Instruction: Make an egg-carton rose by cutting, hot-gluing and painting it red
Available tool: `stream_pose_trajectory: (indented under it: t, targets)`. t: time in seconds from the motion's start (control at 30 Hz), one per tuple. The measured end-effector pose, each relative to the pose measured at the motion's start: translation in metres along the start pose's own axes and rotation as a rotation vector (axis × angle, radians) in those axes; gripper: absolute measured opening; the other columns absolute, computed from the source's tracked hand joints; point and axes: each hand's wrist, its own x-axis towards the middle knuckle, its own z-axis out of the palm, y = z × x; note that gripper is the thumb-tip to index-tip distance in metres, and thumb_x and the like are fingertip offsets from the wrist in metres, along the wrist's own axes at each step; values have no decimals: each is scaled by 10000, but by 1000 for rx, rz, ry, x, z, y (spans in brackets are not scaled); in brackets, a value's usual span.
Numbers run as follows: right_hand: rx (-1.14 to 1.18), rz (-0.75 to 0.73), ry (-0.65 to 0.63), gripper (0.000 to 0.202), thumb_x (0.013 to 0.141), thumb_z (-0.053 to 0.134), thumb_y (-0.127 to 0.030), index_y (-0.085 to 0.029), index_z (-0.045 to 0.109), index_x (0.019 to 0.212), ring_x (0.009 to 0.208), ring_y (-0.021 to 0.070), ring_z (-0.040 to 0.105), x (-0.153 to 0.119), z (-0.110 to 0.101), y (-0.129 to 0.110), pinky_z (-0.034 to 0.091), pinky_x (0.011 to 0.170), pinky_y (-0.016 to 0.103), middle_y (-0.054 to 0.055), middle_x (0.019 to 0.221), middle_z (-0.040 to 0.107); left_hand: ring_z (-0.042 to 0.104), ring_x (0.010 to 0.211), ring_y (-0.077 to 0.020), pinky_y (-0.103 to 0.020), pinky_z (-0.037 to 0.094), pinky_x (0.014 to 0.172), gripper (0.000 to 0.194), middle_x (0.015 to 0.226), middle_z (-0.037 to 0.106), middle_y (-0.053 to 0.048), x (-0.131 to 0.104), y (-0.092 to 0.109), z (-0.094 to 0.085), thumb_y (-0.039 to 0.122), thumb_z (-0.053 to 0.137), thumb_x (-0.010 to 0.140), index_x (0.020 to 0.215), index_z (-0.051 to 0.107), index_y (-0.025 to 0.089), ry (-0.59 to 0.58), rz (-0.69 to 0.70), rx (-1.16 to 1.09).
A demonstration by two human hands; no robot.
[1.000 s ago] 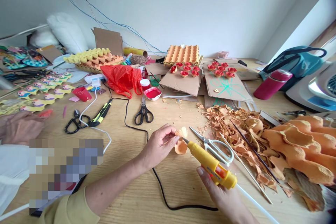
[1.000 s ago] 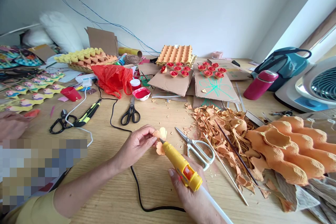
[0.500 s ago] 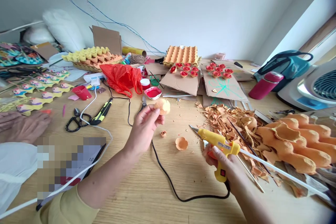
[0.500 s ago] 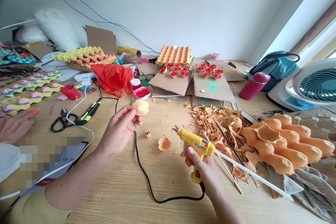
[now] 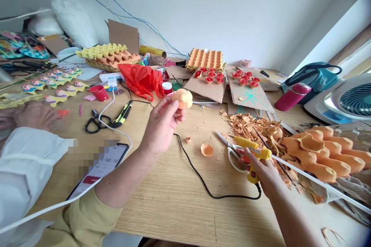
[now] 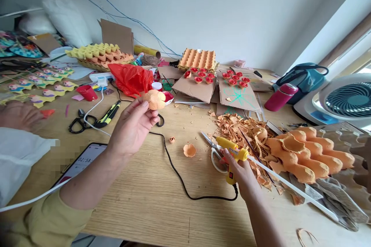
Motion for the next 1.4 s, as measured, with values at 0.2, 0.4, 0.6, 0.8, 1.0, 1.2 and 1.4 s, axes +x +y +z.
stream_pose_trajectory:
  t: [0.2,0.4,0.6,0.8,1.0,1.2,1.4]
  targets:
    - [275,23,-101,400,735,822,-532,-213,737,961,639,144,662,-10,12,2,551,506,218,58,931,759,551,666,-69,-191,444,599,297,784,622,18,-15,-17,6,378,818,747,881,655,169,-83,-112,48]
    - [234,48,-4,475,660,884,-507,-283,742,1054,835,218,736,3,-8,12,633,562,256,56,1080,755,518,659,-82,-224,429,617,359,762,589,6,-33,-29,14,487,788,764,837,635,171,-196,-187,94]
    - [274,35,27,462,680,882,-483,-277,742,1069,990,234,733,10,-11,20,671,701,283,32,1091,760,510,657,-91,-242,416,631,347,729,580,9,-37,-34,14,484,765,793,840,625,170,-224,-224,107]
    - [278,14,-26,399,720,843,-504,-246,741,1006,925,244,754,7,4,13,663,672,283,53,1059,774,489,645,-86,-243,410,634,322,736,574,15,-35,-39,12,461,758,801,840,622,173,-225,-232,120]
    - [314,14,6,339,755,826,-481,-286,725,1014,727,141,675,-8,-3,2,606,551,206,6,932,714,517,679,-86,-226,420,637,285,755,575,13,-34,-41,11,427,754,814,845,639,169,-221,-228,115]
    - [339,181,-83,447,591,936,-345,-222,744,976,793,175,703,-37,-15,1,628,646,242,49,982,753,519,680,-75,-210,412,634,288,803,611,7,-30,-42,9,423,755,813,868,644,164,-207,-228,145]
    - [315,77,-98,383,560,953,-360,-163,714,786,654,158,672,-5,-4,-15,584,541,223,51,792,728,511,668,-66,-197,428,650,284,761,593,24,-28,-44,7,410,763,806,869,638,163,-208,-246,164]
